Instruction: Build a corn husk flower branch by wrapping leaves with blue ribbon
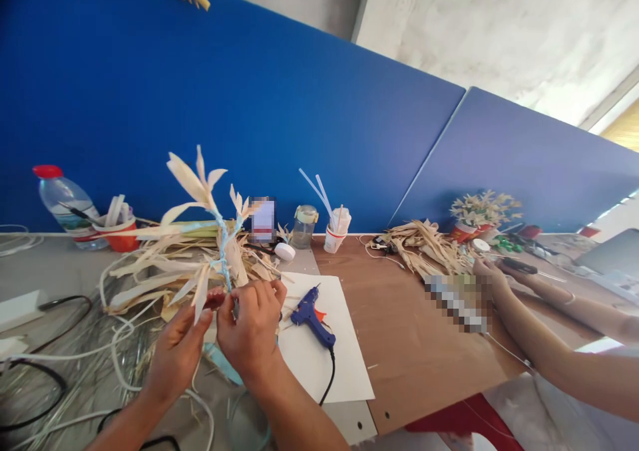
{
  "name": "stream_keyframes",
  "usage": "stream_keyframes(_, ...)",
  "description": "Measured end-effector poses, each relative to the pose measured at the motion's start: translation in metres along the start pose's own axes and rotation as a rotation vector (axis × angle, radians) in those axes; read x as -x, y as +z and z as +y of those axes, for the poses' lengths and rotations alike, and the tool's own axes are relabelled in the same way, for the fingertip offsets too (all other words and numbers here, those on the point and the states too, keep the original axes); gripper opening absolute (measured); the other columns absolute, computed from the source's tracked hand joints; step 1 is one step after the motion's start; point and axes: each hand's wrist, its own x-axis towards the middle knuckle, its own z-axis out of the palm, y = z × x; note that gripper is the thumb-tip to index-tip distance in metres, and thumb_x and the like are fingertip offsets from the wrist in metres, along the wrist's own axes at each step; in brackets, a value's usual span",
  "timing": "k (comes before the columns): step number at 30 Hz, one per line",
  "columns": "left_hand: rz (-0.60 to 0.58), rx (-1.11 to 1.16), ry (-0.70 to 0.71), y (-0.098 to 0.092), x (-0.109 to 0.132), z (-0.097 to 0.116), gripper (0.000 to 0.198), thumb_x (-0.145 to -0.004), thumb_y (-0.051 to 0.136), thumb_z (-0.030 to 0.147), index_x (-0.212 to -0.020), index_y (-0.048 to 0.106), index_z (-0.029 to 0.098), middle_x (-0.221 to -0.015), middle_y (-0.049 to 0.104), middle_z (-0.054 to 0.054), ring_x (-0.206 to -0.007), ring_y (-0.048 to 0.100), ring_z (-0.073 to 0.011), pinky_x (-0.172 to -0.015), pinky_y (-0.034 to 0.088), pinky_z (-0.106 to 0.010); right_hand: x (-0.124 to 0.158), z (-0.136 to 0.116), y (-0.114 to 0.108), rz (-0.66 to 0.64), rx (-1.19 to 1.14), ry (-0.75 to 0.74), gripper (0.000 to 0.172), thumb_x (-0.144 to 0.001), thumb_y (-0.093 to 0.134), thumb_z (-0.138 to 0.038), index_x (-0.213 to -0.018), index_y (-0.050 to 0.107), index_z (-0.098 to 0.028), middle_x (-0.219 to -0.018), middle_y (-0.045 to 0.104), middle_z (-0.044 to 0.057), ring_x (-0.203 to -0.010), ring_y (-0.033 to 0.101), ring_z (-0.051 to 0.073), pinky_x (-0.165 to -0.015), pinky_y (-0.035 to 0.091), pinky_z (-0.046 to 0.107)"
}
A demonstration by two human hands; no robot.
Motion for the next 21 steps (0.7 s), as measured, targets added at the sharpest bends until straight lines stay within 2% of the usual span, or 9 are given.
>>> stream_keyframes(4,0.028,0.023,-0.023,-0.002,-0.002,0.002,0.029,-0.066,0.072,0.036,-0.090,0.072,0.019,-0.095,0.071,-0.007,-0.098,0.062,-0.0259,-0.086,0.049,-0.035,-0.005,-0.006,-0.004,0.000,-0.012,-0.050,0.010,-0.077,0.051,-0.014,-0.070,0.048,-0.020,-0.064,0.052,-0.001,-0.064,0.049,0.016,-0.078,0.032,0.037)
stream_keyframes(8,0.051,0.081,-0.044,-0.001,-0.003,0.010,0.029,-0.065,0.073,0.034,-0.090,0.072,0.019,-0.097,0.071,-0.007,-0.096,0.063,-0.0236,-0.083,0.051,-0.032,-0.011,-0.013,-0.009,-0.051,-0.008,-0.078,0.008,-0.079,0.051,-0.015,-0.073,0.050,-0.020,-0.068,0.057,0.002,-0.067,0.051,0.017,-0.076,0.032,0.036)
stream_keyframes(11,0.074,0.220,-0.129,0.005,-0.005,0.019,0.031,-0.062,0.076,0.031,-0.090,0.071,0.020,-0.093,0.072,-0.004,-0.088,0.064,-0.0176,-0.076,0.052,-0.024,-0.016,-0.015,-0.013,-0.123,-0.009,-0.122,0.012,-0.084,0.048,-0.015,-0.074,0.052,-0.019,-0.071,0.060,0.003,-0.069,0.052,0.017,-0.077,0.032,0.036)
stream_keyframes(14,0.055,0.448,-0.265,0.013,-0.009,0.029,0.031,-0.055,0.082,0.025,-0.082,0.070,0.019,-0.077,0.070,0.001,-0.069,0.063,-0.0093,-0.066,0.051,-0.016,-0.020,-0.015,-0.013,-0.197,-0.009,-0.184,0.017,-0.087,0.043,-0.014,-0.075,0.055,-0.018,-0.071,0.061,0.004,-0.069,0.051,0.017,-0.077,0.032,0.037)
stream_keyframes(17,0.023,0.571,-0.322,0.018,-0.012,0.037,0.031,-0.050,0.084,0.019,-0.076,0.068,0.016,-0.070,0.068,0.002,-0.062,0.062,-0.0078,-0.061,0.051,-0.015,-0.022,-0.016,-0.012,-0.231,0.001,-0.220,0.019,-0.088,0.042,-0.016,-0.076,0.056,-0.018,-0.071,0.062,0.005,-0.068,0.051,0.017,-0.076,0.032,0.037)
stream_keyframes(21,0.069,0.603,-0.343,0.018,-0.016,0.041,0.025,-0.054,0.082,0.015,-0.075,0.067,0.014,-0.069,0.067,0.001,-0.061,0.061,-0.0076,-0.059,0.051,-0.015,-0.021,-0.018,-0.010,-0.254,-0.040,-0.211,0.020,-0.089,0.042,-0.017,-0.076,0.058,-0.018,-0.072,0.062,0.005,-0.069,0.051,0.017,-0.076,0.032,0.036)
